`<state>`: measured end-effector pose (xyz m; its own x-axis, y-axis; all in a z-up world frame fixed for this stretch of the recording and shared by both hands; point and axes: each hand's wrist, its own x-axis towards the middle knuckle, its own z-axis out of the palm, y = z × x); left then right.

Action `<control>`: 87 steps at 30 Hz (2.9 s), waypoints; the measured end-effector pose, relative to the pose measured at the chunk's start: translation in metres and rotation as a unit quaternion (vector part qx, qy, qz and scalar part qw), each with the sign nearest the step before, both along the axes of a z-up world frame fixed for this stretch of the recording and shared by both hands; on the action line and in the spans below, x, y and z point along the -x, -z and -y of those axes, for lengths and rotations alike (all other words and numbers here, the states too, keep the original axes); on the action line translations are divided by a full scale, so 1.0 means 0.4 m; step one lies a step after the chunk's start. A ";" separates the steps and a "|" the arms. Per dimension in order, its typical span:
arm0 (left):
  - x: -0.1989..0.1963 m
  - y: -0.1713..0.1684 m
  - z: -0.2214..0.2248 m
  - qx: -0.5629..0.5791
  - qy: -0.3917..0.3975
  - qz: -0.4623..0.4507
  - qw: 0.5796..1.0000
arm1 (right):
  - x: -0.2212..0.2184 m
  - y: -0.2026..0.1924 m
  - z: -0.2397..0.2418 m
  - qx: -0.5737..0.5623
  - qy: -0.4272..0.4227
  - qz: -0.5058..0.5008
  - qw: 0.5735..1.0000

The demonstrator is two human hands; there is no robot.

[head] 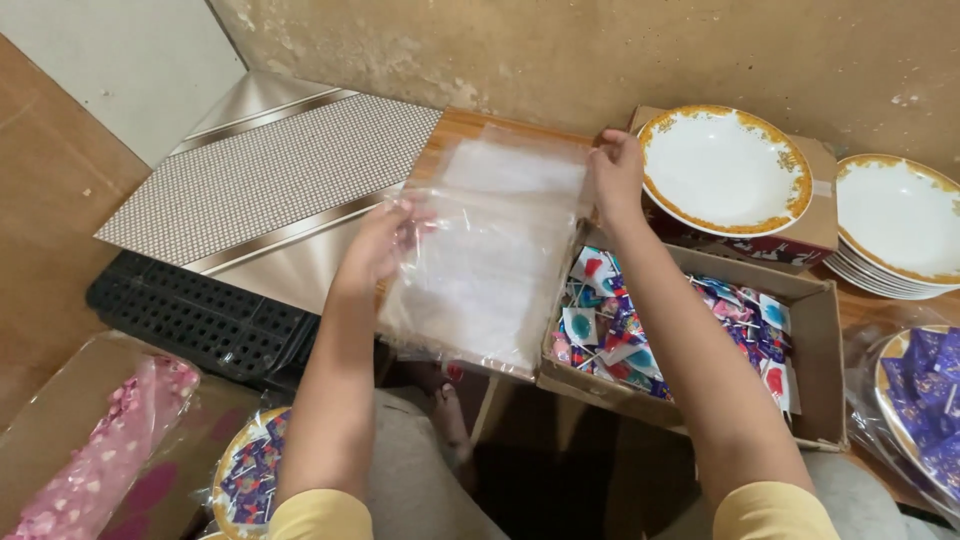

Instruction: The person places a plate inside a plastic bag and then arranges lollipops from a box onto the plate by hand.

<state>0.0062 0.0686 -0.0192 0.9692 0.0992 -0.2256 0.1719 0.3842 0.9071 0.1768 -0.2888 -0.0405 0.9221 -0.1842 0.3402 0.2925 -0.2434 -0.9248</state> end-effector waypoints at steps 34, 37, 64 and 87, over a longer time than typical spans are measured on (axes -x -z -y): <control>-0.150 -0.142 0.533 0.102 0.073 0.039 0.991 | -0.261 -0.192 0.342 0.738 0.102 0.058 0.665; -0.236 -0.092 0.619 0.025 0.012 0.072 0.997 | -0.296 -0.131 0.463 0.713 0.206 0.192 0.642; -0.697 -0.069 0.829 -0.729 -0.094 0.349 0.581 | -0.103 -0.212 0.735 0.485 0.151 -0.035 0.861; -0.816 0.013 0.792 -0.630 0.040 0.331 0.702 | -0.253 -0.065 0.759 0.315 0.057 0.012 0.947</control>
<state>0.3326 -0.2481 -0.0244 0.8335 -0.2452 0.4951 -0.4728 -0.7802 0.4096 0.2780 -0.5924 -0.0147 0.8989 -0.0347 0.4368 0.2512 -0.7760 -0.5785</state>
